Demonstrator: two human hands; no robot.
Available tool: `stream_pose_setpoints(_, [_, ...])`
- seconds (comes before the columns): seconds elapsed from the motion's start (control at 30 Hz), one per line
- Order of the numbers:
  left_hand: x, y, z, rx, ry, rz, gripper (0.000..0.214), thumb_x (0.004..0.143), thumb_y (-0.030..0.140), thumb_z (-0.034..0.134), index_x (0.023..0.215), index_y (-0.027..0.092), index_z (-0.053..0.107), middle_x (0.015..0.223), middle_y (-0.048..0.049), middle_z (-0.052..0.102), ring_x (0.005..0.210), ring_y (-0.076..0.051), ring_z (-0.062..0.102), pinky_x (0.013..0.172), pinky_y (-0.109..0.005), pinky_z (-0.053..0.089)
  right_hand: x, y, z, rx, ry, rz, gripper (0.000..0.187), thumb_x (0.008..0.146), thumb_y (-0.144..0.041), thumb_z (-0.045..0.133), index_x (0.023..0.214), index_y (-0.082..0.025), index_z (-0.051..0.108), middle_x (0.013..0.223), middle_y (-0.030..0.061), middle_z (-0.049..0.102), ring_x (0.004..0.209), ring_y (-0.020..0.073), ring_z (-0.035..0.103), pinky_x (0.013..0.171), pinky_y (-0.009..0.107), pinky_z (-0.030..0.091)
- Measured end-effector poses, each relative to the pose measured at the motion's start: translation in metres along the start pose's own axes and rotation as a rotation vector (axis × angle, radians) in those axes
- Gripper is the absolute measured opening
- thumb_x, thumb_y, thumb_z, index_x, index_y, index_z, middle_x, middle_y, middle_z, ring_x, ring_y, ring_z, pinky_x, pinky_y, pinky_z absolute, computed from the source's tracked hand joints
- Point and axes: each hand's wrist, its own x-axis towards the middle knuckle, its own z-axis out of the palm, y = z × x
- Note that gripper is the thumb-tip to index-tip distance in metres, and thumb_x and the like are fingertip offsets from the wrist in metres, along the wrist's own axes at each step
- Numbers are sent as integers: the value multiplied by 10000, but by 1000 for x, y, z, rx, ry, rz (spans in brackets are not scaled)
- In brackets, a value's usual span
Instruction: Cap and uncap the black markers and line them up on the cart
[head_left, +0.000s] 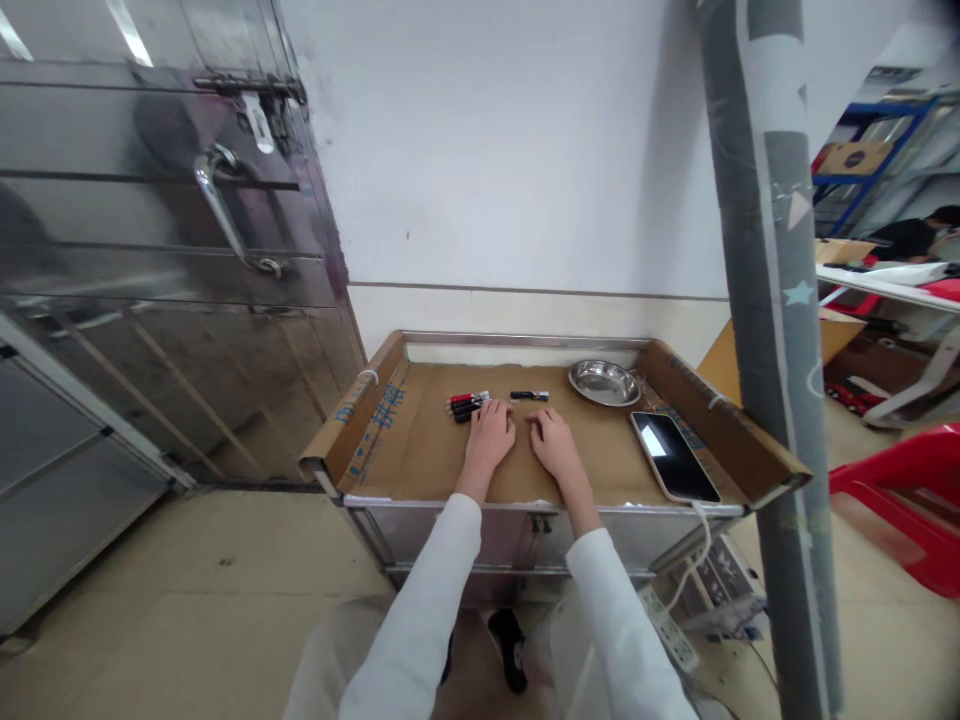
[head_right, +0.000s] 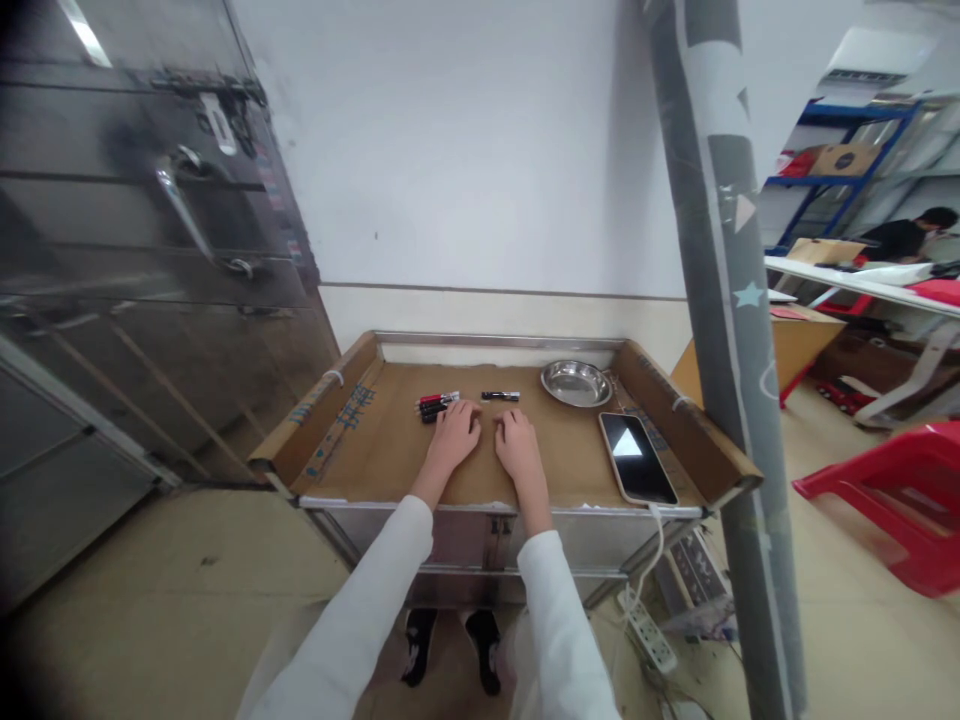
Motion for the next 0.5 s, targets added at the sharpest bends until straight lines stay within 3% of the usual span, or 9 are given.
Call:
stream_pose_setpoints(0.23, [0, -2, 4, 3, -55, 132, 439, 915, 190, 375, 1341, 202, 479, 1480, -71, 443, 1391, -202, 357, 1136, -417, 293, -2, -2, 4, -92, 54, 55, 399, 889, -174, 391, 1247, -93, 550, 1349, 177, 525, 1219, 251, 490, 1025, 387, 387])
stream_pose_setpoints(0.5, [0, 0, -1, -27, -91, 126, 421, 918, 189, 366, 1310, 189, 522, 1412, -74, 526, 1326, -191, 447, 1127, -401, 323, -1, -5, 2, -145, -37, 101, 388, 928, -205, 368, 1247, -110, 568, 1337, 147, 568, 1234, 229, 506, 1055, 368, 360])
